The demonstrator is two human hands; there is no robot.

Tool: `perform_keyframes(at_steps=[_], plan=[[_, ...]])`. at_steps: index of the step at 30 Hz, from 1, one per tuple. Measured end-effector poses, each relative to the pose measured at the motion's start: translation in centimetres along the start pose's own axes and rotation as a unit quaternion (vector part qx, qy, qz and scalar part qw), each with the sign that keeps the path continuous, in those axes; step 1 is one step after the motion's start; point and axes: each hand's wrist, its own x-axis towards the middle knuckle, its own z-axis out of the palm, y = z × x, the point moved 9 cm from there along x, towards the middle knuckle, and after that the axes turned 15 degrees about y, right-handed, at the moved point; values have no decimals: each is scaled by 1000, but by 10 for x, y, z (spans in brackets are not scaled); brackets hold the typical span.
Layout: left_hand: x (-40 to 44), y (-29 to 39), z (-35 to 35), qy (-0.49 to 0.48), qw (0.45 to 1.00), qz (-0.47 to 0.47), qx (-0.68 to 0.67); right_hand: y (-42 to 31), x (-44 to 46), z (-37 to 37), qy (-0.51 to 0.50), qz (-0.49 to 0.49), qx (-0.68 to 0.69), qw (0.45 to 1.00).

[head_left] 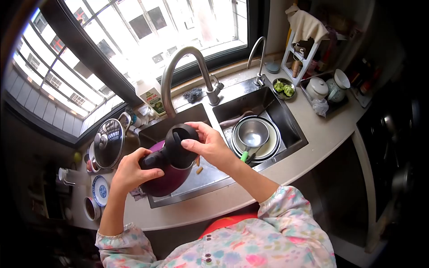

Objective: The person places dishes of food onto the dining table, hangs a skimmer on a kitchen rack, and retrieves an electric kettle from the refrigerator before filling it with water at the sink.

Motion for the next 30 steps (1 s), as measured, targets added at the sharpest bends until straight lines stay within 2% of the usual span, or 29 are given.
perform_keyframes(at_steps=[1,2,4,5,9,10,12,13,14,16,17,18,19,20,21,22,23,24,25,26,28,29,30], plan=[[-3,-2,-1,5,999,-12,-38,-13,-6,8,-6,-25,-17,1000],[-7,-3,0,5,999,-15,-30,-28,-11,16,-1,-94,4,996],[-13,-4,4,3,1000,-20,-17,-51,-24,28,-1,-154,-134,979],[-14,-2,8,0,999,-29,-18,-68,-34,38,-22,-147,-230,962],[-14,-13,34,0,968,-45,-246,-104,-64,60,35,-412,-361,836],[-12,-4,36,13,949,-28,-314,-104,-70,66,16,-396,-389,832],[-11,14,36,52,907,-35,-417,-116,-87,74,28,-485,-368,793],[-13,24,34,74,914,-44,-396,-117,-88,74,14,-482,-362,798],[-12,26,43,69,891,-73,-443,-120,-87,69,4,-500,-311,809],[-4,27,60,102,827,-68,-549,-122,-77,51,-63,-473,-224,850],[-2,38,64,128,812,-78,-564,-137,-73,31,-23,-483,-196,853],[4,31,84,73,855,-111,-502,-143,-66,4,15,-495,-206,844],[7,31,93,96,845,-132,-510,-148,-57,-29,71,-484,-227,842],[10,39,102,121,833,-154,-518,-152,-44,-65,123,-491,-251,825],[18,46,114,130,831,-144,-522,-154,-28,-102,190,-523,-306,773],[27,51,126,139,829,-134,-525,-135,6,-157,259,-416,-316,812],[36,58,141,138,826,-146,-527,-111,40,-213,316,-358,-323,817],[44,64,155,136,824,-158,-528,-92,66,-256,332,-304,-368,814],[52,64,172,134,825,-170,-522,-81,86,-284,333,-302,-404,797],[60,62,190,133,830,-184,-509,-60,110,-311,321,-233,-425,814],[68,74,210,143,838,-210,-483,-30,146,-340,295,-164,-472,815],[74,74,221,159,835,-201,-488,-27,161,-341,280,-252,-494,784],[77,68,234,159,843,-223,-463,-10,178,-352,267,-248,-499,787]])
